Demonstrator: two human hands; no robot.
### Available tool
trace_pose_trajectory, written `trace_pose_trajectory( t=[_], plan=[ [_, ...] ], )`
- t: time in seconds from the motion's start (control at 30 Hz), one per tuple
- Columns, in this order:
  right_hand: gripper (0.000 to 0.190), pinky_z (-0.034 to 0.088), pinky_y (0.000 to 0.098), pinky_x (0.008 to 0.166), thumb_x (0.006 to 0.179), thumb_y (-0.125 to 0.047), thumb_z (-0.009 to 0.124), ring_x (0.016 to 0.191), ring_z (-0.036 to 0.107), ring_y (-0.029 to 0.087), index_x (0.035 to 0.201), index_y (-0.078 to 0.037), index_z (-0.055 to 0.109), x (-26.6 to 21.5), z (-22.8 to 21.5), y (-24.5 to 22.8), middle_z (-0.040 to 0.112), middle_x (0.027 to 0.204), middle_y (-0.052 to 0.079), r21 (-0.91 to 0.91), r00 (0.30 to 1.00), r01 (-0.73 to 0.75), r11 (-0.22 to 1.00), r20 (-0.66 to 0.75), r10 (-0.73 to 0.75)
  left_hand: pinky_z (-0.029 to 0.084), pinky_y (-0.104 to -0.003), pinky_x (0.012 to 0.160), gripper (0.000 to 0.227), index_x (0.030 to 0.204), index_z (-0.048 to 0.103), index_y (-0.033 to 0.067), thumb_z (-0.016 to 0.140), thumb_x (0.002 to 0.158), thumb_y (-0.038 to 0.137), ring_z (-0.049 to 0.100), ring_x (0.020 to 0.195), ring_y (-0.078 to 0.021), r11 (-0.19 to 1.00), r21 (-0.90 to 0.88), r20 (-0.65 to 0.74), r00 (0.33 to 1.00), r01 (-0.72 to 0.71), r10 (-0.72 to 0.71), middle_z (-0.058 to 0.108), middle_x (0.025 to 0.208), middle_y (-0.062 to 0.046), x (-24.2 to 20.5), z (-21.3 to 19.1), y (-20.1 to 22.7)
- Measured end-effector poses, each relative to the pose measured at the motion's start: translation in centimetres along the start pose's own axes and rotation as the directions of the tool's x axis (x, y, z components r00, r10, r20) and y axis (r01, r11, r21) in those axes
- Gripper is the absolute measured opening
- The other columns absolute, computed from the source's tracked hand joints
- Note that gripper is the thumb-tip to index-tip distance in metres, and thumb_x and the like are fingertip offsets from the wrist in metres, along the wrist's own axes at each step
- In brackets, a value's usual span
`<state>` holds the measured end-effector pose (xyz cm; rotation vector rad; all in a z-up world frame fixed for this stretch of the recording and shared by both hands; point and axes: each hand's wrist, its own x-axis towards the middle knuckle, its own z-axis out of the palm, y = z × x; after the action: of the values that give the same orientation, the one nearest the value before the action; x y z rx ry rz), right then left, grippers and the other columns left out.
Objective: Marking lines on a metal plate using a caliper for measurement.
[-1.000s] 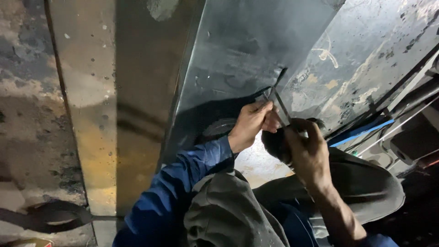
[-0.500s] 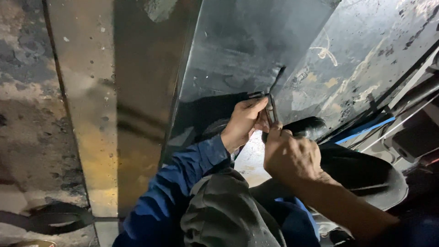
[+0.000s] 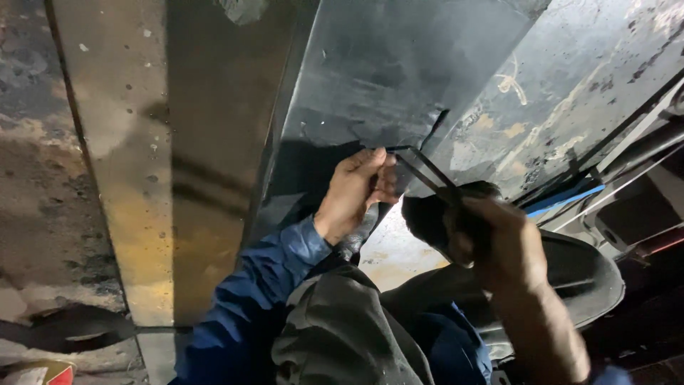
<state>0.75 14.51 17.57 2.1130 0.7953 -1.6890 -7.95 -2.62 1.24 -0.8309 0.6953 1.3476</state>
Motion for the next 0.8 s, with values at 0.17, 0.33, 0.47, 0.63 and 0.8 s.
trace_pose_trajectory(
  t=[0.17,0.33,0.47,0.63,0.8],
  plan=[
    [0.026,0.037,0.0306,0.042,0.095,-0.018,0.063,0.046,0.051,0.017,0.104,0.004,0.072,-0.9,1.6,-0.1,0.060,0.062,0.009,-0.141,0.991,0.009,0.990,-0.133,-0.028,0.058,-0.030,0.057,0.033,0.101,0.066,-0.0005,0.063,0.102,0.033,0.064,0.064,-0.0143,0.999,0.047,-0.034,0.999,0.008,-0.007,0.065,0.079,-0.007,-1.4,0.0,1.8],
    [0.030,0.053,0.0292,0.047,0.085,-0.014,0.066,0.055,0.067,0.017,0.112,-0.001,0.072,-0.6,1.5,-3.8,0.077,0.079,0.010,-0.746,0.948,0.226,0.626,0.020,-0.319,0.056,-0.030,0.054,0.035,0.095,0.068,-0.0005,0.063,0.102,0.034,0.062,0.058,-0.0141,0.993,0.116,-0.063,0.998,0.008,0.000,0.066,0.074,-0.008,-1.5,0.6,2.2],
    [0.025,0.054,0.0259,0.053,0.091,-0.025,0.057,0.059,0.066,0.011,0.109,-0.010,0.067,1.0,0.5,-4.6,0.072,0.083,0.006,-0.901,0.832,0.412,-0.138,0.433,-0.346,0.055,-0.030,0.051,0.036,0.095,0.067,-0.0003,0.063,0.104,0.034,0.061,0.053,-0.0136,0.996,0.070,-0.027,0.998,-0.049,0.051,0.065,0.071,-0.008,-1.0,0.1,1.6],
    [0.029,0.053,0.0402,0.061,0.079,-0.027,0.054,0.072,0.066,0.023,0.100,-0.008,0.060,2.7,-0.2,-2.3,0.065,0.084,0.011,-0.460,0.409,0.384,-0.801,0.862,-0.299,0.054,-0.030,0.049,0.036,0.093,0.068,0.0000,0.063,0.104,0.034,0.064,0.054,-0.0148,0.992,0.041,0.025,0.993,-0.120,0.119,0.067,0.070,-0.009,-0.4,-0.8,0.9],
    [0.021,0.056,0.0385,0.050,0.085,-0.016,0.064,0.068,0.069,0.025,0.097,0.001,0.069,-1.3,7.5,-4.3,0.069,0.082,0.017,-0.366,0.766,0.312,-0.877,0.643,0.004,0.053,-0.030,0.048,0.036,0.093,0.069,-0.0001,0.065,0.102,0.034,0.064,0.054,-0.0151,0.991,0.047,-0.025,0.992,-0.124,0.126,0.067,0.070,-0.008,-0.8,-1.1,1.3]
  ],
)
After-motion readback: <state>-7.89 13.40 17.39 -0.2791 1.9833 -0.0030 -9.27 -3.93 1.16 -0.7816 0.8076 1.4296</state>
